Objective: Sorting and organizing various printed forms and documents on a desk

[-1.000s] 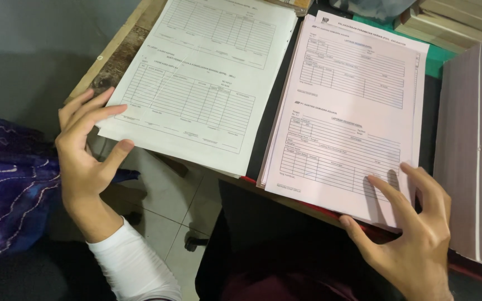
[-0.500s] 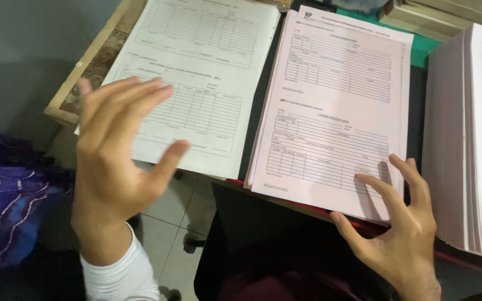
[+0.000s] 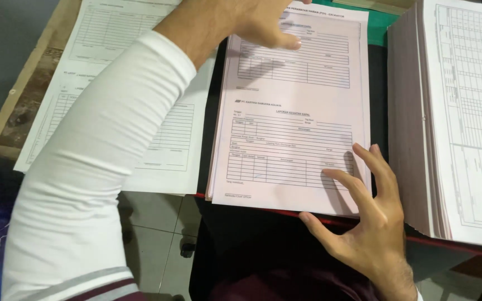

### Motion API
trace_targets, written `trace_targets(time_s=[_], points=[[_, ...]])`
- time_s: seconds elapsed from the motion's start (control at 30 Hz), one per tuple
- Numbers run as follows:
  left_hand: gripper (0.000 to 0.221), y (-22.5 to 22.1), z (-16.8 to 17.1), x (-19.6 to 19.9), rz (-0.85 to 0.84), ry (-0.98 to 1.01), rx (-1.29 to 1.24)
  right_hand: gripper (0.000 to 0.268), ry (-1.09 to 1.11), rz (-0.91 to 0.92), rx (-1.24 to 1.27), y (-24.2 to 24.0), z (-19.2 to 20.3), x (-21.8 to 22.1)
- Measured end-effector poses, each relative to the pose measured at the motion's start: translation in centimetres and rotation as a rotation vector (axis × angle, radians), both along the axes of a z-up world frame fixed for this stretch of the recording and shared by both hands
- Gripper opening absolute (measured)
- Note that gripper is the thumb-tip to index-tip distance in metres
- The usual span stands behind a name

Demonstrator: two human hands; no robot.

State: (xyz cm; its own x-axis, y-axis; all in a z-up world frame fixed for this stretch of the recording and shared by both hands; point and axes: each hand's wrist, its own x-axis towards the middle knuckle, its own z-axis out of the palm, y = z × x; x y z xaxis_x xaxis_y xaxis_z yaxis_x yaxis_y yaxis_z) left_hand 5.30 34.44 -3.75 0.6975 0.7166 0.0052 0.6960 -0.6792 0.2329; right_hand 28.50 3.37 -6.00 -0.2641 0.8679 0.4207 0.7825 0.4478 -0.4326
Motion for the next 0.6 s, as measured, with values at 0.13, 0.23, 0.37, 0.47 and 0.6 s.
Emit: trace_targets(time_s=[0.13,0.23,0.37,0.47,0.6], points=[[0.063,3.4,-2.5,0.8,-0.037,0.02,0.026,0.059,0.011,0.011,0.016,0.2,0.0,0.2],[0.082,3.7,-2.5,0.6,0.152,0.118,-0.208,0.056,0.055,0.015,0.032,0.2,0.0,0.3],[0.07,3.8,-3.5,0.2,0.23,0.126,-0.271,0.055,0.046,0.035,0.043,0.3,0.0,0.3],[0.069,3.7,-3.5,0.0,0.242,0.122,-0.229,0.055,0.033,0.027,0.04,0.2,0.3,0.2],[0.07,3.4,-3.3,0.0,0.257,0.111,-0.154,0.055,0.053,0.018,0.01,0.1,0.4,0.2]])
